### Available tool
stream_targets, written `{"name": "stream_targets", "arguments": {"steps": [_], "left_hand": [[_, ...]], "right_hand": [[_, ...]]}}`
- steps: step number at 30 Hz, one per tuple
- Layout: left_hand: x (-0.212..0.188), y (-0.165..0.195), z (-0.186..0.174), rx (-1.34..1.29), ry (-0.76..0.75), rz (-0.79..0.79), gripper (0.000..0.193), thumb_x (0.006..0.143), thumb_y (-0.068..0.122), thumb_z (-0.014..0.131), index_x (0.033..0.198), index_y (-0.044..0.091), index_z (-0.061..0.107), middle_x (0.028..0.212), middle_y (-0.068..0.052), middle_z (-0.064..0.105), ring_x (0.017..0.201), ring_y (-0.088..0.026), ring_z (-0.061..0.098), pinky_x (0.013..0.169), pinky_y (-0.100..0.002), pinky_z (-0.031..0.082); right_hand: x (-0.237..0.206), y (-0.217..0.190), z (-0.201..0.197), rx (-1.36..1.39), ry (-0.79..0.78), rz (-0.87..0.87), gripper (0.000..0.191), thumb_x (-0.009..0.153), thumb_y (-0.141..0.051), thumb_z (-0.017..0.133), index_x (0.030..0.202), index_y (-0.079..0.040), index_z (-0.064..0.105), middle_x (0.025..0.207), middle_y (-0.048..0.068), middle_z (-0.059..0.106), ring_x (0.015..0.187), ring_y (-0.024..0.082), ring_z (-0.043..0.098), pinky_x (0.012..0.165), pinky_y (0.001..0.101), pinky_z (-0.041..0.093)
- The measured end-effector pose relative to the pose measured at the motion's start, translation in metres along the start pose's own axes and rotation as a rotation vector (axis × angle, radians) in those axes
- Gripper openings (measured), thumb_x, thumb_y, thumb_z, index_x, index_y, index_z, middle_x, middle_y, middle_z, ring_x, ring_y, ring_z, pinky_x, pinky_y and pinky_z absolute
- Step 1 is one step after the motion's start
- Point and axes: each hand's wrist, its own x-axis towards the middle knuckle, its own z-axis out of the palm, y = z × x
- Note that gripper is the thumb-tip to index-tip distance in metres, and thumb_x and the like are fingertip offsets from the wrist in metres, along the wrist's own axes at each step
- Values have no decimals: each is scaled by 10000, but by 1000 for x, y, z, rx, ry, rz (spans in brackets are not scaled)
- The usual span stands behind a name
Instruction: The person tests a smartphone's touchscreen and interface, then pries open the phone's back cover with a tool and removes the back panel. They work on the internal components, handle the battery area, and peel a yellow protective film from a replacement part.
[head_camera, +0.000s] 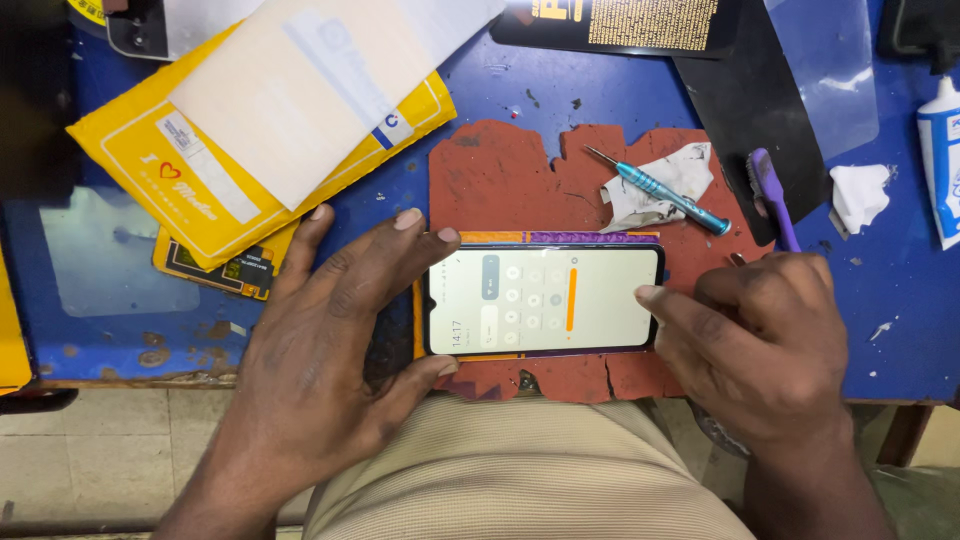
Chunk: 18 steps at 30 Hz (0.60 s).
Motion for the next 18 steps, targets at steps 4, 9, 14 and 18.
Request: {"name": "stream_targets", "arguments": {"steps": [4,9,14,18], "left_hand": [[1,0,-1,4,0,3,1007,792,273,835,1555,92,203,1449,-18,617,1419,-284,507,1236,-633,210],[1,2,0,8,10,4,1011,788,271,839,1554,93,204,1454,-16,615,1419,-280,509,1240,-628,212],[0,1,0,0,5,10,1002,785,256,836,1547,96,205,1461,-17,613,1432,-291,496,1238,-624,220],[1,0,-1,-3,0,4,1007,784,258,839,1551,96,207,1452,-10,615,1426,-285,502,1238,-627,216]], "right_hand": [[0,-1,3,-1,10,-14,340,691,11,851,1010,-95,798,842,29,583,777,236,523,724,398,385],[7,0,4,31,3,-46,344,633,14,835,966,-66,805,809,40,585,735,243,529,674,405,379],[6,3,-1,-38,-2,4,330,661,11,854,974,-83,805,814,27,570,738,229,523,686,393,362],[5,5,3,-22,24,-35,335,691,21,849,1003,-91,801,856,29,580,781,232,537,715,387,374]]}}
